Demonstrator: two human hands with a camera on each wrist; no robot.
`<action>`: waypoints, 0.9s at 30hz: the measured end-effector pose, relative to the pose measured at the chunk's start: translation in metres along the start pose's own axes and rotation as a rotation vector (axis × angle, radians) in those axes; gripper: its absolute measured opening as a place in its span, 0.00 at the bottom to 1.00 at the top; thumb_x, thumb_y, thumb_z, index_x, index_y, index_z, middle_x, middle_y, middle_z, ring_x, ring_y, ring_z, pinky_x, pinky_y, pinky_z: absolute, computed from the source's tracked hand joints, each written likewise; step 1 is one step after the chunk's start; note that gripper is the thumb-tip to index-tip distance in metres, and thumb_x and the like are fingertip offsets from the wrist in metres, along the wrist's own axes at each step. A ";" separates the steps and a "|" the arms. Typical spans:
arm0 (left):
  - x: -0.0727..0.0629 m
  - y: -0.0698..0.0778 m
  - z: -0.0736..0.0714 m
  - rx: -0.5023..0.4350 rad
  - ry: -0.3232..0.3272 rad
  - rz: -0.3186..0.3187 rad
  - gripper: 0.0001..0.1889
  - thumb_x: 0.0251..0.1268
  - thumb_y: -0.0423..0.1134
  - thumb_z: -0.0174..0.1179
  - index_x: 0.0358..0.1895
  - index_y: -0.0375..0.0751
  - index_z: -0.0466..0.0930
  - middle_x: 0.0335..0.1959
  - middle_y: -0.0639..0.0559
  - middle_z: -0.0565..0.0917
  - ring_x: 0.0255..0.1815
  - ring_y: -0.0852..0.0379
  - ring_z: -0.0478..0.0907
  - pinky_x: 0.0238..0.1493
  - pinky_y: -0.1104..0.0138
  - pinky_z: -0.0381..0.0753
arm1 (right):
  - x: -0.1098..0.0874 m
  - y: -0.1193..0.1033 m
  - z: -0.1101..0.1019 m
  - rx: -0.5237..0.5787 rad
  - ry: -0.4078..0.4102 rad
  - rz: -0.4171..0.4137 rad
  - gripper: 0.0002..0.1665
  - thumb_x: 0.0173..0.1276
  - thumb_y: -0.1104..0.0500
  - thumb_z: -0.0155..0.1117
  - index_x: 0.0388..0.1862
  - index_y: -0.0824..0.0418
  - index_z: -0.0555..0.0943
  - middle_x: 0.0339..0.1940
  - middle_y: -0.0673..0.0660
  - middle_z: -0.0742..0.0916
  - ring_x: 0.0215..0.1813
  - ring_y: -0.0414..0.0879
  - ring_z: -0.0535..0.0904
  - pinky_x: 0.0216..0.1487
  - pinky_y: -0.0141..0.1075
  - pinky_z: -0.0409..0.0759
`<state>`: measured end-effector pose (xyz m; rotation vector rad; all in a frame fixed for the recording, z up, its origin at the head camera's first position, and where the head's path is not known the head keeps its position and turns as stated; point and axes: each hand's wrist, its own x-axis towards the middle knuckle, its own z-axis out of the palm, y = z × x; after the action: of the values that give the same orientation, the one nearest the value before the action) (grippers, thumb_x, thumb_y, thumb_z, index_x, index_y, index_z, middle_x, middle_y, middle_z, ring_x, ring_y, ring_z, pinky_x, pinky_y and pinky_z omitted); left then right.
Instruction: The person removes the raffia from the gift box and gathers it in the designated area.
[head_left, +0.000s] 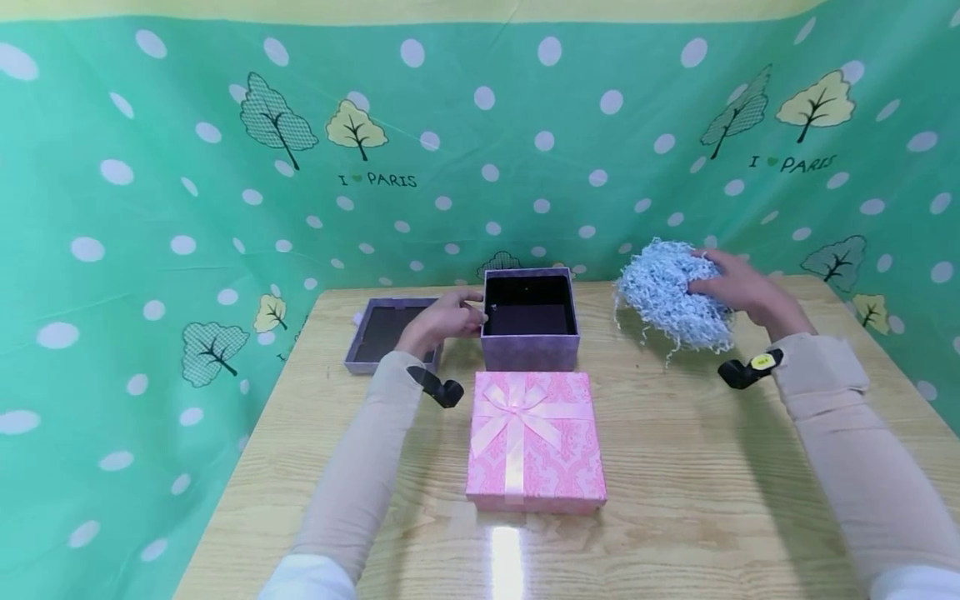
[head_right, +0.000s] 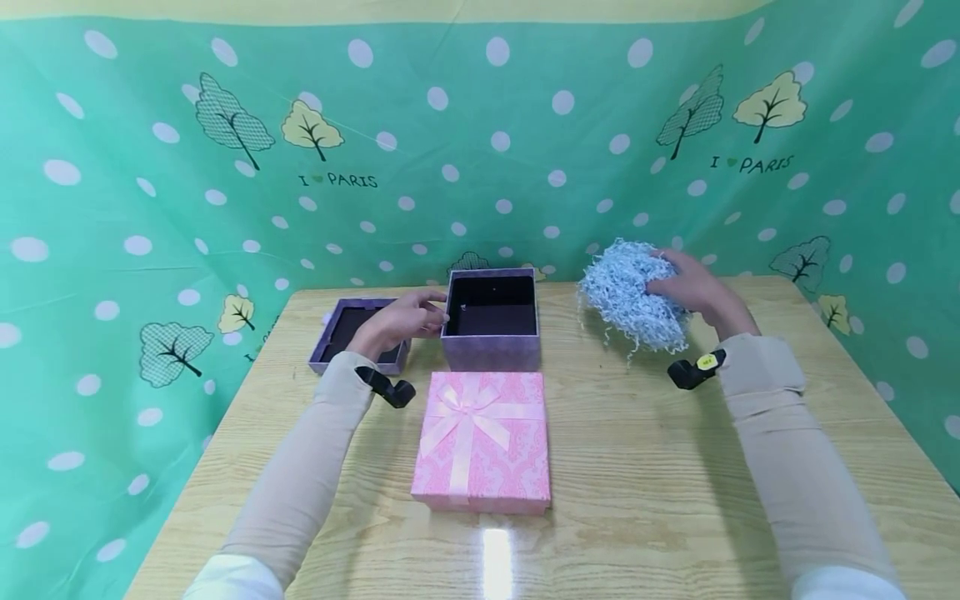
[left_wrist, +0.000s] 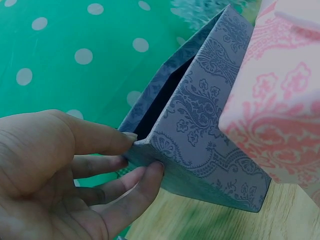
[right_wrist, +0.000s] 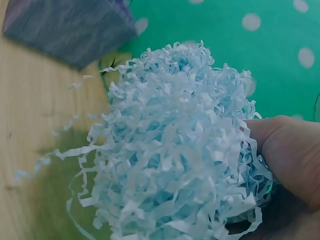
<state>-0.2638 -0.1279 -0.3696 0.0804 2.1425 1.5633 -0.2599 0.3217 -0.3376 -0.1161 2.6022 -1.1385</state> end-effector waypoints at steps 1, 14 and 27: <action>0.000 0.000 0.000 0.001 0.000 0.001 0.30 0.74 0.24 0.52 0.78 0.27 0.58 0.65 0.23 0.73 0.43 0.53 0.80 0.55 0.64 0.83 | 0.000 0.005 0.000 0.001 0.002 0.008 0.46 0.81 0.59 0.54 0.85 0.68 0.41 0.82 0.77 0.41 0.78 0.79 0.43 0.70 0.74 0.56; 0.000 0.002 0.000 -0.001 -0.002 -0.007 0.30 0.75 0.24 0.51 0.78 0.28 0.57 0.65 0.23 0.73 0.45 0.50 0.80 0.53 0.66 0.83 | 0.006 0.050 0.010 -0.032 0.012 0.093 0.47 0.81 0.56 0.54 0.83 0.71 0.40 0.79 0.82 0.46 0.74 0.82 0.49 0.69 0.74 0.59; -0.001 0.002 -0.001 0.004 -0.004 -0.011 0.31 0.75 0.25 0.52 0.78 0.28 0.57 0.66 0.23 0.72 0.45 0.52 0.80 0.52 0.67 0.83 | 0.009 0.062 0.017 -0.182 0.060 0.086 0.43 0.77 0.61 0.54 0.80 0.78 0.46 0.75 0.86 0.52 0.74 0.83 0.47 0.71 0.73 0.53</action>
<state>-0.2639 -0.1277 -0.3671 0.0731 2.1396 1.5517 -0.2604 0.3507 -0.3955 -0.0083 2.7314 -0.8887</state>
